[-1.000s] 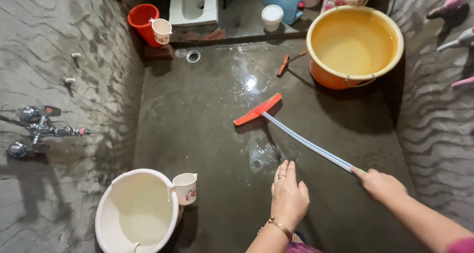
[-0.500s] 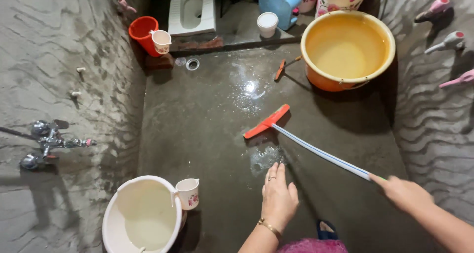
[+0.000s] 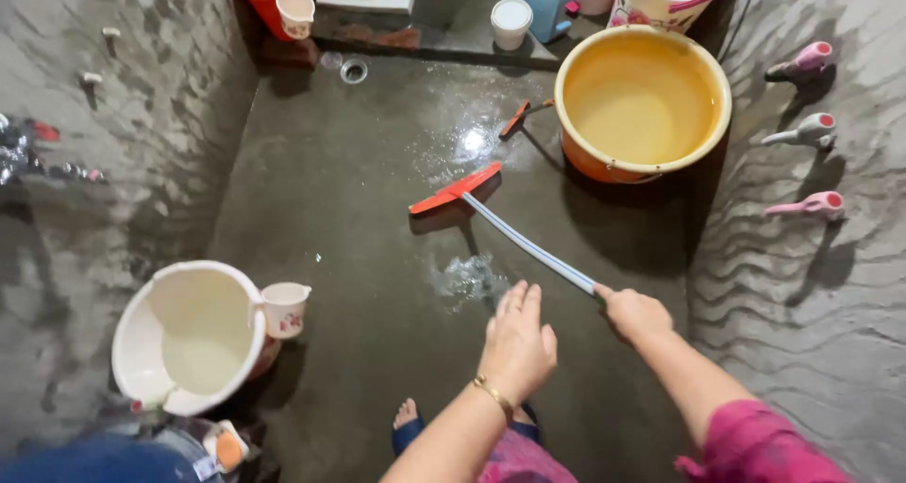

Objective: The person uses a squeegee to push water across a bathroom floor toward a drain, moving buckets and containers to reach different areas. They then use a hose to spray down the floor and walls before squeegeeing the remaining water into the drain.

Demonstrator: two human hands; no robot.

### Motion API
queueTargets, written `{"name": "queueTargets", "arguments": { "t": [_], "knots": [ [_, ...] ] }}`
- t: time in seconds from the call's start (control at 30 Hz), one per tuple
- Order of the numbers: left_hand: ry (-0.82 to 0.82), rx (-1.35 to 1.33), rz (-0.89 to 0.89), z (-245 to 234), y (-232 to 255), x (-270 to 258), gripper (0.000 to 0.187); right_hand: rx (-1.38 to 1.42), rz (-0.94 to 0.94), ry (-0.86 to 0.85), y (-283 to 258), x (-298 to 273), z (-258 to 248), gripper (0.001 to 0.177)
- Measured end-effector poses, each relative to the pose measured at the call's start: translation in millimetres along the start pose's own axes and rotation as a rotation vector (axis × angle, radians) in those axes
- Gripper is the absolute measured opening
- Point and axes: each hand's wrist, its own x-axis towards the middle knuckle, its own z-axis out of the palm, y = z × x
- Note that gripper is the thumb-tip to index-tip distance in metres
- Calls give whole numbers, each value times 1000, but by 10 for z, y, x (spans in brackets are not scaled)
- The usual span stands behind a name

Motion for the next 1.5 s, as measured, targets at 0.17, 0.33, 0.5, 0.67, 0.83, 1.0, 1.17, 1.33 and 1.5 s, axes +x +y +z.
{"name": "queueTargets", "arguments": {
  "t": [0.17,0.33,0.5,0.67,0.83,1.0,1.17,1.33,1.5],
  "knots": [
    [135,60,5,65,160,50,62,-276,-46,72,1171,-626,131,53],
    [140,104,4,181,309,31,63,-250,-27,46,1631,-649,427,54],
    [133,170,31,223,499,-97,64,-196,-52,128,1250,21,656,53],
    [29,255,38,175,578,-266,66,-69,-133,-10,645,283,212,65],
    [69,226,9,29,444,-353,65,-89,-179,44,1036,-503,-61,62],
    [99,227,-42,29,249,-447,66,-192,-150,87,1402,-614,285,50],
    [117,205,-44,40,309,-577,64,-144,-184,153,834,-172,475,52],
    [138,211,-90,-88,300,-640,64,-31,-206,165,-120,-69,227,46],
    [204,220,-140,-345,-11,-797,64,-2,-234,176,-209,-644,73,32]
  ]
}}
